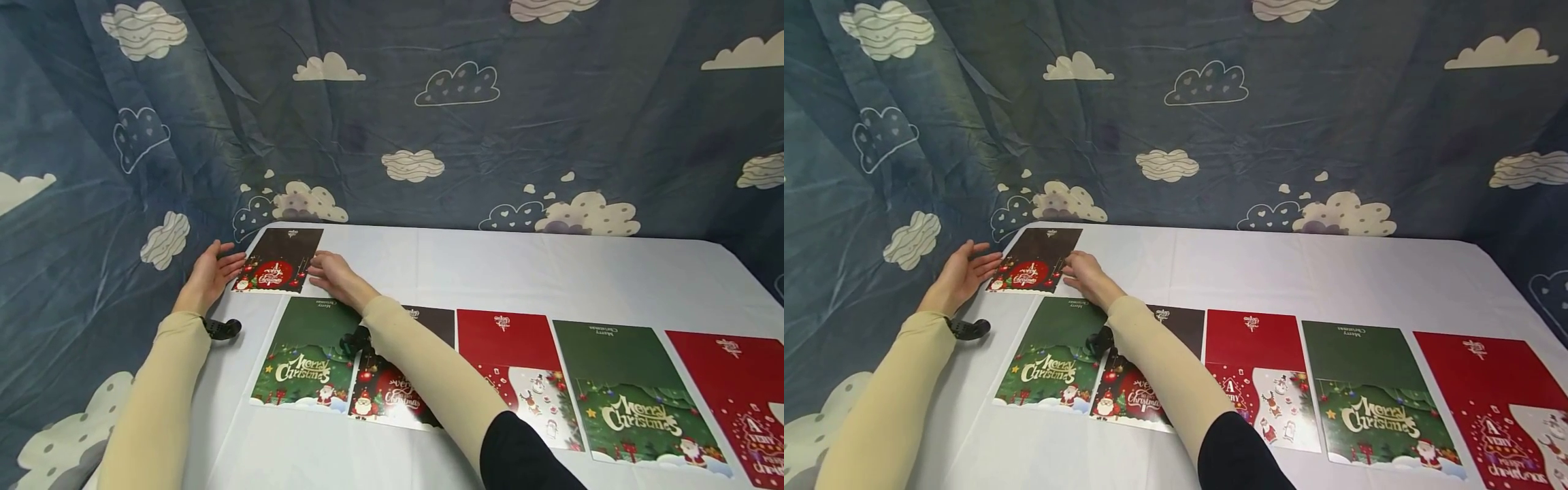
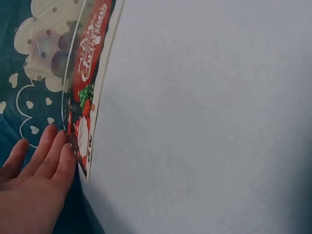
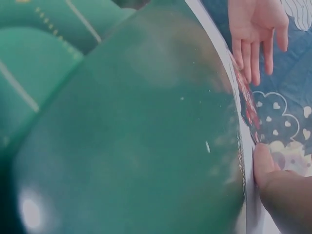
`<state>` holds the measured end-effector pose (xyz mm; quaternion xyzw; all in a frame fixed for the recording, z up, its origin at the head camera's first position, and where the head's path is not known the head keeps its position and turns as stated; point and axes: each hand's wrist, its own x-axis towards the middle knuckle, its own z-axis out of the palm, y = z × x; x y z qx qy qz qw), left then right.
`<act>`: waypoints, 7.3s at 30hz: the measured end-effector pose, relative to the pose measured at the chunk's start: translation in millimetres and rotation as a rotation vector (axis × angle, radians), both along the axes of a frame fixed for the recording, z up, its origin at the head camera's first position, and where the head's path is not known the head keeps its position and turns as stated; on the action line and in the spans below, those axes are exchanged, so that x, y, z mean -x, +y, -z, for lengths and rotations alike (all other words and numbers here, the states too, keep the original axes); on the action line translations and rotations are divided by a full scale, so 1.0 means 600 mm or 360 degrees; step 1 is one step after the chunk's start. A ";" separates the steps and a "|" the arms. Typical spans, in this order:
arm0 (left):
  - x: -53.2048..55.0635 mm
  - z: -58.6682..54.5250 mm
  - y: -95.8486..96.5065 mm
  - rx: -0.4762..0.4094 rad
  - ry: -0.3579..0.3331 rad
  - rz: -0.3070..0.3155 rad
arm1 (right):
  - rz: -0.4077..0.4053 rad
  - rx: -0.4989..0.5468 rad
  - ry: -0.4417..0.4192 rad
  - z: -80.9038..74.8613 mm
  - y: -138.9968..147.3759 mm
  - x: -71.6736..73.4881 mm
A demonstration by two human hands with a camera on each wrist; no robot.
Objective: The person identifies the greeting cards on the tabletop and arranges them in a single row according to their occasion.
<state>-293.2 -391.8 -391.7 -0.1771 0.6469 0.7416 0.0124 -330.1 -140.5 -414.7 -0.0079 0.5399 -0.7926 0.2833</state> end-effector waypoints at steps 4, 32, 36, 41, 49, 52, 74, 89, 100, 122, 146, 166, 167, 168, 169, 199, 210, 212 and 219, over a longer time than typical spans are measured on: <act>0.004 0.004 -0.003 0.0060 0.0013 0.0020 | -0.0013 0.0037 -0.0015 0.002 -0.002 -0.001; -0.075 -0.051 0.046 0.0365 0.0286 0.0141 | -0.0420 -0.0270 0.0482 -0.059 0.121 -0.068; -0.096 -0.054 0.054 0.0350 0.0336 0.0214 | -0.0486 -0.0294 0.0542 -0.063 0.155 -0.089; -0.119 -0.047 0.066 0.0519 0.0316 0.0301 | -0.0573 -0.0324 0.0574 -0.064 0.205 -0.113; -0.158 -0.038 0.129 0.0727 0.0316 0.0532 | -0.0618 -0.0409 0.0616 -0.066 0.310 -0.151; -0.169 -0.032 0.156 0.0733 0.0327 0.0631 | -0.0615 -0.0433 0.0624 -0.069 0.348 -0.164; -0.205 -0.023 0.311 0.0046 0.0068 0.1011 | -0.0463 -0.0354 0.0342 -0.066 0.502 -0.274; -0.236 -0.014 0.342 -0.0084 -0.0076 0.1151 | -0.0463 -0.0368 0.0224 -0.045 0.500 -0.295; -0.241 -0.017 0.355 -0.0068 -0.0118 0.1088 | -0.0494 -0.0386 0.0278 -0.042 0.497 -0.298; -0.268 -0.006 0.374 -0.0094 -0.0060 0.0714 | -0.0256 -0.0296 0.0295 -0.029 0.485 -0.311; -0.274 -0.011 0.381 -0.0101 0.0150 0.0614 | -0.0083 -0.0273 0.0335 -0.033 0.468 -0.308; -0.211 -0.003 0.337 -0.0242 0.0295 0.0412 | -0.0074 -0.0044 0.0303 -0.047 0.423 -0.230; -0.208 -0.004 0.334 -0.0225 0.0305 0.0422 | -0.0073 -0.0054 0.0311 -0.048 0.420 -0.225; -0.204 -0.005 0.332 -0.0208 0.0313 0.0428 | -0.0071 -0.0071 0.0319 -0.049 0.416 -0.221; -0.200 -0.007 0.330 -0.0193 0.0319 0.0434 | -0.0073 -0.0083 0.0326 -0.050 0.413 -0.217; -0.054 -0.029 0.242 -0.0039 0.0220 0.0401 | 0.0049 0.0066 0.0291 -0.046 0.292 -0.065; -0.004 -0.031 0.213 -0.0050 0.0181 0.0413 | 0.0103 0.0055 0.0242 -0.040 0.255 -0.011; 0.006 -0.029 0.210 -0.0029 0.0170 0.0423 | 0.0131 0.0043 0.0216 -0.036 0.250 -0.004; 0.034 -0.018 0.201 0.0077 0.0138 0.0456 | 0.0186 0.0025 0.0139 -0.023 0.233 0.011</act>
